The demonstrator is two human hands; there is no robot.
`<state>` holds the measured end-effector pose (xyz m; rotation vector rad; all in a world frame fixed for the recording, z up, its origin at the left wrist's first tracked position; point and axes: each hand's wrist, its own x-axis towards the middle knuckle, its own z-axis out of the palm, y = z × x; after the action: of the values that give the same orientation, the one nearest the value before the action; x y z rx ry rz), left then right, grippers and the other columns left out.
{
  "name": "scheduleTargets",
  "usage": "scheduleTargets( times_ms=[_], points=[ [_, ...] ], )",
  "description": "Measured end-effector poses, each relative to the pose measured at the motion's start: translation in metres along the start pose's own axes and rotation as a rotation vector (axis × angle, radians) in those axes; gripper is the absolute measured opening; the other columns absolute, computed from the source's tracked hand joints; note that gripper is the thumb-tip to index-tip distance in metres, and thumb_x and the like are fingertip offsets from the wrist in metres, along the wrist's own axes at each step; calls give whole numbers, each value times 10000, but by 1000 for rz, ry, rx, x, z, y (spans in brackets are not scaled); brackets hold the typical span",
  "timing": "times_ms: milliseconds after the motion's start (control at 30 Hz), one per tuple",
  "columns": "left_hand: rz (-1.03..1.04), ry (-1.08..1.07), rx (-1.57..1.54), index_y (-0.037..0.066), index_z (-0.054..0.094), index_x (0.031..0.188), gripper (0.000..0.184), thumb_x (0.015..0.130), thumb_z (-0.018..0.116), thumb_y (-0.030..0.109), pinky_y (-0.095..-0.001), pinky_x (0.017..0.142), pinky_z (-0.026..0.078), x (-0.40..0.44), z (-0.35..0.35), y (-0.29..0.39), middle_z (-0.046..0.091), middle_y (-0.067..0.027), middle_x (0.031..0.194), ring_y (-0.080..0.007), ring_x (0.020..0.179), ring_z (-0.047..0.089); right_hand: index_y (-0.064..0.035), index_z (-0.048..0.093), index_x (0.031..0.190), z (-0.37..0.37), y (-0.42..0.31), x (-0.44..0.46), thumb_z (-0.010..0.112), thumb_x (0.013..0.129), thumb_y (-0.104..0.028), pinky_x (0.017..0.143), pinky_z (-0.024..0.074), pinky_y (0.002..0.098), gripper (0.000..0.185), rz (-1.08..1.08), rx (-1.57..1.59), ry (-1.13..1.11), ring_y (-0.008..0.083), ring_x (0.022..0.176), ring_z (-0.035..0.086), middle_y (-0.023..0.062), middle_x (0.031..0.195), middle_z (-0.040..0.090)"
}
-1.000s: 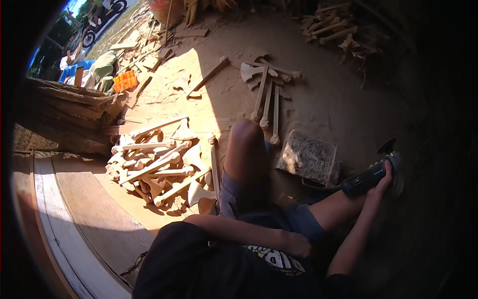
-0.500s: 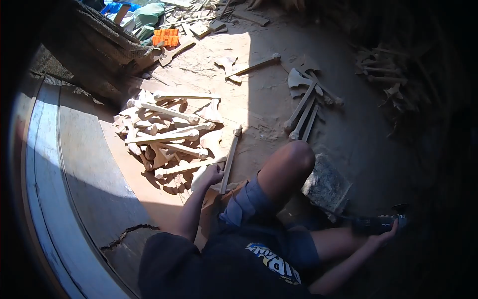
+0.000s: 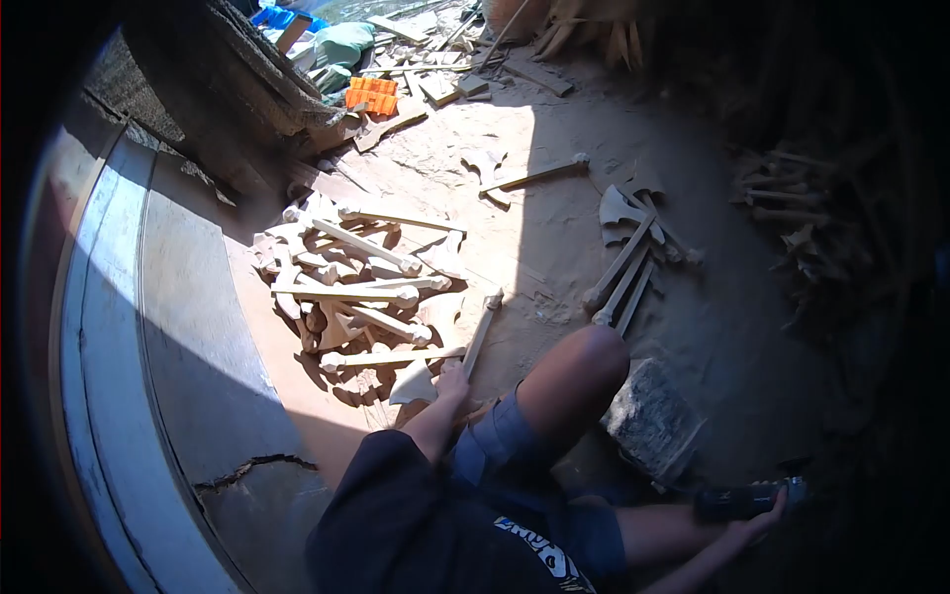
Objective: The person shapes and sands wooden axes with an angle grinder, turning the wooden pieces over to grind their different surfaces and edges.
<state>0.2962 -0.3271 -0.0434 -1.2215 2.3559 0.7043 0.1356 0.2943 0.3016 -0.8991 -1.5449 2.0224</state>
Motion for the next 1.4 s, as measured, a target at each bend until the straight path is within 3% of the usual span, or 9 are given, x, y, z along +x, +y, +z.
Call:
scheduleTargets(
  times_ms=[200, 400, 633, 767, 833, 1000, 1233, 1333, 1400],
  points=[
    [278, 88, -17, -55, 545, 1261, 477, 905, 657, 243, -529, 852, 577, -50, -32, 15, 588, -359, 1197, -488, 995, 691, -40, 678, 1151, 2, -3, -14, 749, 922, -292, 816, 605, 410, 348, -1, -2, 5, 251, 894, 693, 107, 1004, 697],
    [71, 65, -575, -70, 754, 900, 440, 905, 676, 363, -411, 682, 540, -70, -106, 10, 730, -206, 751, -263, 692, 712, -56, 683, 1182, -8, 4, -10, 760, 908, -325, 818, 578, 394, 392, 14, 39, -20, 228, 935, 669, 83, 1065, 679],
    [322, 842, -227, -63, 674, 1087, 287, 921, 683, 171, -519, 876, 499, -67, -267, -18, 638, -282, 1027, -461, 992, 627, -78, 687, 1198, -14, -2, -13, 758, 896, -317, 791, 567, 380, 391, 59, 51, -14, 212, 929, 658, 66, 1062, 671],
    [-28, 1342, 443, -16, 547, 1330, 487, 880, 684, 108, -502, 1018, 478, -50, -361, -23, 526, -277, 1339, -445, 1195, 586, -82, 688, 1221, -19, -1, -11, 767, 877, -312, 798, 571, 375, 421, 100, 77, 11, 225, 946, 665, 80, 1086, 677],
    [17, 1071, -25, -22, 605, 1242, 389, 893, 680, 135, -495, 1024, 472, -48, -384, 7, 544, -271, 1302, -429, 1184, 587, -82, 679, 1251, -15, -3, -20, 764, 874, -332, 835, 570, 392, 460, 20, 82, 41, 239, 995, 661, 94, 1147, 671],
    [492, 819, -14, 10, 681, 992, 182, 901, 685, 168, -494, 974, 501, 1, -335, 79, 628, -227, 1151, -405, 1111, 620, -87, 635, 1349, -37, -2, -14, 716, 897, -391, 987, 533, 445, 551, -9, 61, 101, 289, 1196, 614, 119, 1333, 620],
    [608, 211, -56, -15, 708, 917, 243, 885, 653, 219, -509, 910, 524, 123, -245, 178, 657, -315, 1058, -454, 995, 656, -84, 652, 1356, -65, -4, -13, 576, 961, -397, 988, 546, 429, 509, -255, 36, 285, 292, 1182, 639, 137, 1346, 635],
    [583, 105, 31, 44, 701, 1042, 301, 861, 673, 283, -497, 946, 523, 210, -216, 204, 646, -315, 1122, -455, 1091, 638, -69, 676, 969, -18, -27, -45, 677, 807, -305, 706, 587, 434, 286, -192, 144, 306, 303, 785, 701, 125, 865, 688],
    [498, 81, 111, 55, 670, 1170, 390, 851, 684, 279, -485, 1027, 510, 254, -210, 229, 623, -303, 1226, -444, 1186, 618, -53, 642, 1053, -15, -26, -42, 700, 826, -264, 752, 581, 448, 315, -223, 91, 334, 321, 849, 691, 151, 950, 671]
  ],
)
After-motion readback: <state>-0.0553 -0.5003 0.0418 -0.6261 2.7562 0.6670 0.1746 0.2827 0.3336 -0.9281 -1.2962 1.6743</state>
